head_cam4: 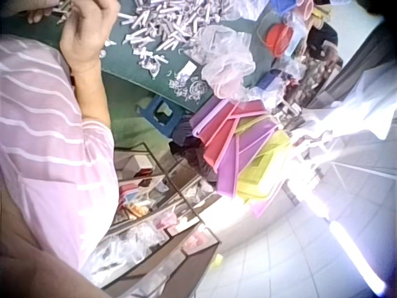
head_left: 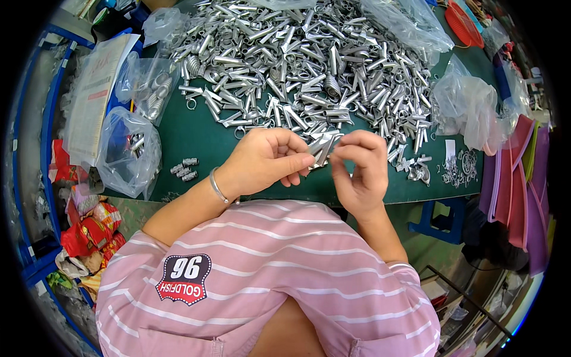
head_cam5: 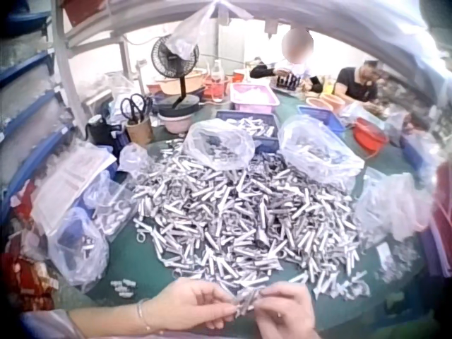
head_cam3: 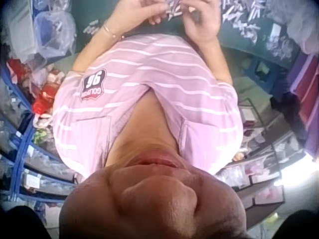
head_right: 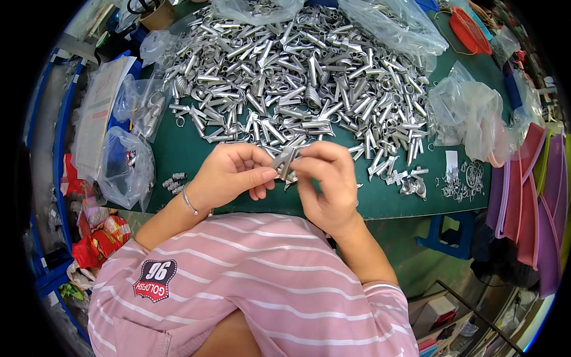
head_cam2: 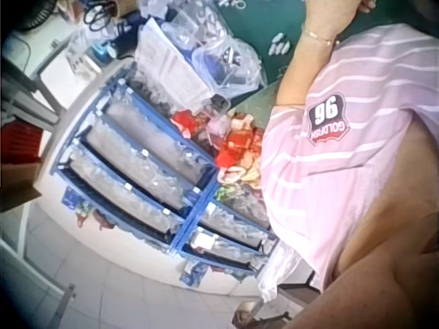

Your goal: The person sorts and assembles various small metal components by hand on a green manual workstation, picking items from a large pile and placing specific sets together or into plastic bags.

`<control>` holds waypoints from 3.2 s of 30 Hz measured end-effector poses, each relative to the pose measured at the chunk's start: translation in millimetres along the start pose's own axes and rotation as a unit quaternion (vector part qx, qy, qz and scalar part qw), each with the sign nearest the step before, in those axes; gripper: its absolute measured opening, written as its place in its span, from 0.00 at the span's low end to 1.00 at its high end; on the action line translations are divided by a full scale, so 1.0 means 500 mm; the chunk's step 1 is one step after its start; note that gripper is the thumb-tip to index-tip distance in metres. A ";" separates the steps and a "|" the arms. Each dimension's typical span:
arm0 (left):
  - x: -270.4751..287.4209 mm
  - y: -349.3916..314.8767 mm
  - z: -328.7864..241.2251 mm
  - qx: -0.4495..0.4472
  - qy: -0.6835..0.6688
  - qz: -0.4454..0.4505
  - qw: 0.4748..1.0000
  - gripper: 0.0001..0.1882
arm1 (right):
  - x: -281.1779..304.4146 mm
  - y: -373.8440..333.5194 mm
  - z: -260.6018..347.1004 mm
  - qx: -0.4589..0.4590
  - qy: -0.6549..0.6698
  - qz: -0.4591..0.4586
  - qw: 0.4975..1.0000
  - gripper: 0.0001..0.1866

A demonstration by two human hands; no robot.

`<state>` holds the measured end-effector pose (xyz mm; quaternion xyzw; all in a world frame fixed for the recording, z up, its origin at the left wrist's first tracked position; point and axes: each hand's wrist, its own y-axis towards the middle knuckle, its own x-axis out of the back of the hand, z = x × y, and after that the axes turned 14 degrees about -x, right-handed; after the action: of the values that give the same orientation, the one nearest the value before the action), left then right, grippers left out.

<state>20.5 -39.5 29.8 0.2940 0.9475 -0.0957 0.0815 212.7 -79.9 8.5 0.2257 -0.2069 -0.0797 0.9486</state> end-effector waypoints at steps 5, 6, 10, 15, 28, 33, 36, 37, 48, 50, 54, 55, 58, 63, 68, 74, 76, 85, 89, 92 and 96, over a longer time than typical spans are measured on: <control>-0.003 -0.012 0.013 -0.084 0.095 -0.039 0.991 0.07 | -0.006 -0.004 0.004 -0.182 0.204 -0.016 0.962 0.13; -0.004 -0.013 0.012 -0.124 0.138 -0.038 0.982 0.07 | -0.003 -0.004 0.000 -0.167 0.176 0.004 0.970 0.14; -0.004 -0.011 0.013 -0.234 0.243 -0.049 0.940 0.07 | 0.004 -0.003 -0.003 -0.135 0.140 0.032 0.980 0.15; -0.003 -0.005 0.029 -0.246 0.232 -0.049 0.940 0.07 | -0.004 -0.003 0.015 -0.086 0.167 0.030 0.982 0.17; 0.016 -0.005 0.030 -0.226 -0.064 -0.093 0.968 0.15 | -0.001 -0.005 0.002 -0.119 0.101 0.067 0.985 0.09; 0.003 -0.004 0.033 -0.349 0.127 -0.109 0.922 0.23 | -0.023 -0.019 -0.005 -0.265 0.219 0.057 0.937 0.08; 0.001 -0.011 0.024 -0.374 0.186 -0.098 0.903 0.25 | -0.026 -0.007 -0.027 -0.146 0.122 0.103 0.976 0.10; 0.001 -0.011 0.022 -0.383 0.199 -0.079 0.898 0.26 | -0.027 -0.006 -0.027 -0.128 0.092 0.113 0.981 0.12; 0.002 0.003 -0.004 -0.467 0.338 0.032 0.817 0.25 | -0.035 -0.002 -0.035 -0.358 0.354 0.185 0.844 0.16; 0.011 0.002 -0.001 -0.475 0.373 0.051 0.795 0.23 | -0.037 0.000 -0.029 -0.350 0.424 0.145 0.823 0.10; 0.000 -0.003 -0.008 -0.387 0.343 -0.068 0.853 0.20 | -0.006 0.052 -0.027 -0.135 0.281 0.053 0.949 0.10; 0.007 -0.008 -0.009 -0.364 0.354 -0.065 0.859 0.19 | 0.015 0.086 -0.033 -0.028 0.168 0.010 0.985 0.10; 0.008 -0.013 -0.010 -0.361 0.347 -0.078 0.862 0.17 | 0.076 0.193 -0.041 0.143 -0.017 -0.158 0.977 0.12; 0.003 -0.011 -0.009 -0.354 0.337 -0.066 0.870 0.14 | 0.177 0.363 -0.129 0.137 -0.150 -0.280 0.938 0.08; 0.016 -0.017 0.003 -0.334 0.343 -0.086 0.874 0.11 | 0.175 0.293 -0.111 -0.023 -0.205 -0.077 0.975 0.07; 0.013 -0.014 0.021 -0.275 0.316 -0.017 0.908 0.10 | 0.126 0.088 -0.091 -0.097 -0.201 0.347 0.911 0.11; 0.011 -0.004 0.029 -0.272 0.310 0.010 0.911 0.10 | 0.102 0.045 -0.084 -0.084 -0.264 0.286 0.917 0.15; 0.017 -0.010 0.030 -0.236 0.318 0.019 0.918 0.14 | 0.099 0.047 -0.049 -0.162 -0.147 0.253 0.942 0.16; 0.002 -0.009 0.024 -0.218 0.294 -0.011 0.930 0.16 | 0.064 0.048 -0.023 -0.136 0.010 0.229 0.964 0.16; 0.001 -0.004 0.032 -0.247 0.230 -0.003 0.941 0.12 | 0.025 0.038 -0.009 -0.114 0.126 0.211 0.963 0.16; 0.013 -0.003 0.038 -0.340 0.279 -0.011 0.898 0.10 | -0.006 0.030 -0.010 -0.094 0.162 0.152 0.970 0.16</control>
<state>16.1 -41.6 10.0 0.2530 0.9091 0.3176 -0.0926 212.9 -63.9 10.4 0.1110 -0.0738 0.0837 0.9875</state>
